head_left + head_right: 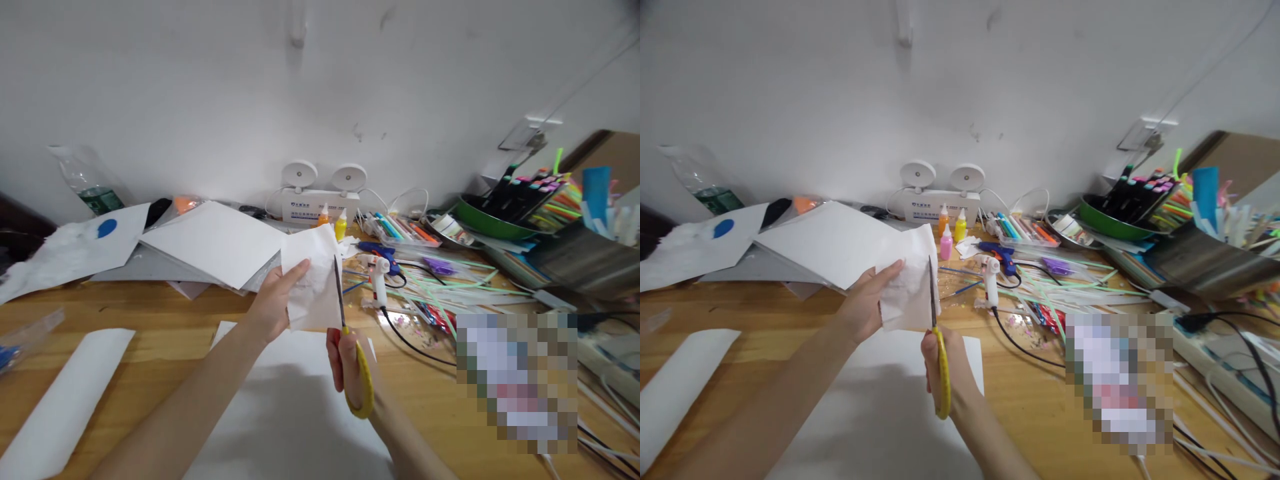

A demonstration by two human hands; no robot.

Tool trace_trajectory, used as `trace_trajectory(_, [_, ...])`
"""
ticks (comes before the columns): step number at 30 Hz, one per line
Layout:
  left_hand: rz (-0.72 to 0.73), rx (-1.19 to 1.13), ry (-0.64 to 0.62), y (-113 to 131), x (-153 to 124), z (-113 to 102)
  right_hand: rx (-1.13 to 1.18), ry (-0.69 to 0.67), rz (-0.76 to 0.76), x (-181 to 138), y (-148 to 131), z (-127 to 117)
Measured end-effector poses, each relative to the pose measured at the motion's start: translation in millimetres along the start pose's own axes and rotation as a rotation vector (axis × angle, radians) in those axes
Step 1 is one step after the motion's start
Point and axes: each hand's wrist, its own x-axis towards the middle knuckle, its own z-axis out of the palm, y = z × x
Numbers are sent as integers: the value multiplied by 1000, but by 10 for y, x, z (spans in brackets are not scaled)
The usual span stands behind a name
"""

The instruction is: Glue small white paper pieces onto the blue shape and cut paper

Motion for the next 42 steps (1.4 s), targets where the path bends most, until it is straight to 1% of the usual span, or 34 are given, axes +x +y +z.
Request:
trace_trajectory(6, [-22,-1,10,16,21,-30,21,-32,15,12,6,-6])
trace_trajectory(11, [0,32,69,31,15,-34,28,-138,-20,-12,75,-28])
trace_trajectory(13, [-12,38,72,38,9,-29,21,-182,-44,-13,99,-47])
trace_trajectory(16, [-33,46,62,51,1,-21,0,-203,-56,-7,83,-67])
trace_trajectory(20, [-55,65,28,52,0,-16,10,-191,-57,0,55,-67])
trace_trajectory(25, [-77,90,-25,34,1,-30,-51,-111,-69,6,171,-45])
trace_trajectory(29, [-64,97,-58,36,-3,-36,-16,-81,-57,4,219,-42])
trace_trajectory(37, [-46,108,-58,39,-3,-33,-15,-80,-78,-4,133,-50])
trace_trajectory(42, [-41,125,-59,48,-5,-38,52,-36,-36,9,66,-28])
